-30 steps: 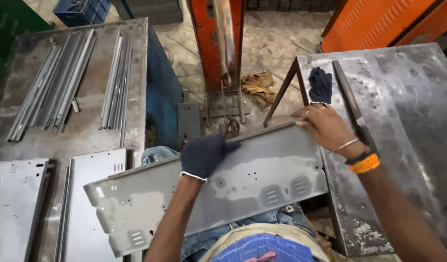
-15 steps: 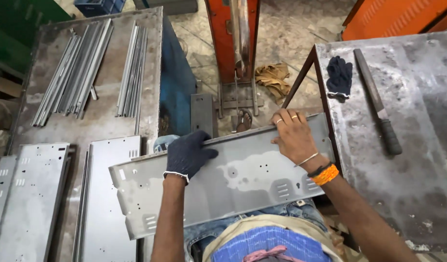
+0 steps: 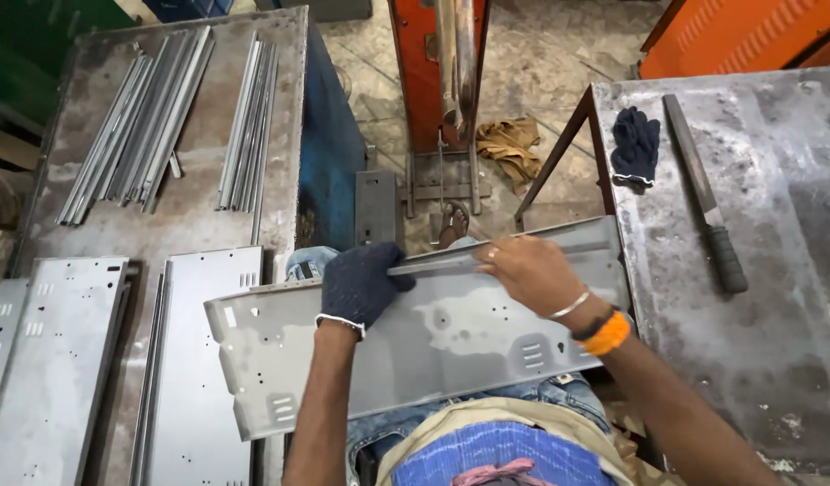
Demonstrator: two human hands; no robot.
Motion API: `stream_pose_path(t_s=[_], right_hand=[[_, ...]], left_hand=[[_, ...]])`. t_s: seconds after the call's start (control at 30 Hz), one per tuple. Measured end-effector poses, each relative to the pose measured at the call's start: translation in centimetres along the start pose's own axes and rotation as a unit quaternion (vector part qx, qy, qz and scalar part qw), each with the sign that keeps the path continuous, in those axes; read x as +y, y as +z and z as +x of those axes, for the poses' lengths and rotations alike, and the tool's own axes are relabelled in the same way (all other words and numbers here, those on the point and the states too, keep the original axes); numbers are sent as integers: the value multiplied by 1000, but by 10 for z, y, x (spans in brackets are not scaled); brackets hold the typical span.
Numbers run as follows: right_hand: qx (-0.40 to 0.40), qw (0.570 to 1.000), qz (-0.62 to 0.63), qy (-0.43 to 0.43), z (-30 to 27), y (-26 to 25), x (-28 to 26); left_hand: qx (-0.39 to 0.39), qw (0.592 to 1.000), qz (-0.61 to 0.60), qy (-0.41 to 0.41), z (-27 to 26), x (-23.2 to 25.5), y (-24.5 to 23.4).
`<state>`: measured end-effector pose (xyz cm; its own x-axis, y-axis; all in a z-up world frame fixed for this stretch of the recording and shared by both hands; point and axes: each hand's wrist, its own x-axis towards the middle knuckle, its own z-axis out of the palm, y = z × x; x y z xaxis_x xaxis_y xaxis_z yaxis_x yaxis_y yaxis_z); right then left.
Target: Spot welding metal reinforcement rails onto flat metal panels using industrial equipment.
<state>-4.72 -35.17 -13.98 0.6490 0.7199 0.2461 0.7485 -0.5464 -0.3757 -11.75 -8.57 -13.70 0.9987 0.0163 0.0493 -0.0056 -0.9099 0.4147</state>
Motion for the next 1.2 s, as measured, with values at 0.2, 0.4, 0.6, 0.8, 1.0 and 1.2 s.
stream_pose_path(t_s=[0.2, 0.4, 0.6, 0.8, 1.0, 1.2], right_hand=[[-6, 996, -72, 49, -50, -53, 61], [38, 953, -191, 231, -129, -126, 102], [69, 902, -147, 400, -180, -41, 154], [132, 962, 12, 237, -105, 43, 119], [22, 960, 112, 257, -11, 48, 53], [53, 976, 141, 155, 10, 75, 31]], left_hand=[[-7, 1000, 3, 15, 13, 4, 5], [54, 998, -20, -25, -9, -50, 34], [78, 964, 48, -248, -56, -127, 24], [261, 904, 62, -334, -197, -256, -7], [188, 827, 26, -530, -294, -300, -86], [164, 871, 145, -440, -247, -318, -37]])
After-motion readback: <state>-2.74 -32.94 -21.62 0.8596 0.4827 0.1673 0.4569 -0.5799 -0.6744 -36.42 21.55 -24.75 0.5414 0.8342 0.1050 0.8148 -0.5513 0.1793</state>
